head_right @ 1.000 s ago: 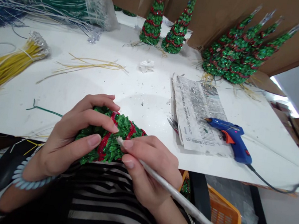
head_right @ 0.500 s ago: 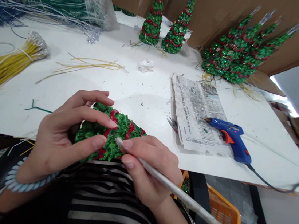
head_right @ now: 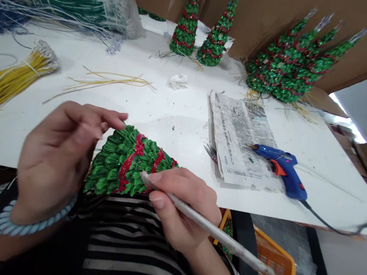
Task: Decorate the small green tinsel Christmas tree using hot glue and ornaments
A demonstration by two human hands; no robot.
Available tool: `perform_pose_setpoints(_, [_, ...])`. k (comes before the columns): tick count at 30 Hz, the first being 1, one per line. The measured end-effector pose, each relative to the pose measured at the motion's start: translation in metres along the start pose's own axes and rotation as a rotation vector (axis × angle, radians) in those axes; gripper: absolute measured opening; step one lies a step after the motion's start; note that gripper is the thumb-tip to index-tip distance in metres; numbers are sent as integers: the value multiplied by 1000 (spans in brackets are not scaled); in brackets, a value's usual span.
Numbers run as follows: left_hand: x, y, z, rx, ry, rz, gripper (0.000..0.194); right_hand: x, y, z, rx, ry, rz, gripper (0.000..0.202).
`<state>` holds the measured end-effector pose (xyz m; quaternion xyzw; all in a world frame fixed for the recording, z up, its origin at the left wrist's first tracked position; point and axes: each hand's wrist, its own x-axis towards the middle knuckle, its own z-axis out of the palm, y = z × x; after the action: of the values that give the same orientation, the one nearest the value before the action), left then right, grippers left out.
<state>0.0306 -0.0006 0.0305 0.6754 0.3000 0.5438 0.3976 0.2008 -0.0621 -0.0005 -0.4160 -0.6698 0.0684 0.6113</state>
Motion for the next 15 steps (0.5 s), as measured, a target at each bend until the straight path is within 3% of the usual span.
perform_pose_setpoints(4, [3, -4, -3, 37, 192, -54, 29, 1, 1, 3, 59, 50, -8, 14])
perform_pose_setpoints(7, [6, -7, -5, 104, 259, -72, 19, 2, 2, 4, 114, 65, -30, 18])
perform_pose_setpoints(9, [8, -10, -4, 72, 288, -57, 14, 1, 3, 4, 138, 69, -29, 19])
perform_pose_setpoints(12, [9, -12, -3, 5, 318, -9, 33, 0, 3, 4, 129, 70, 6, 19])
perform_pose_setpoints(15, [6, -10, -4, 84, 272, 52, 11, -1, 2, 4, 126, 76, 34, 17])
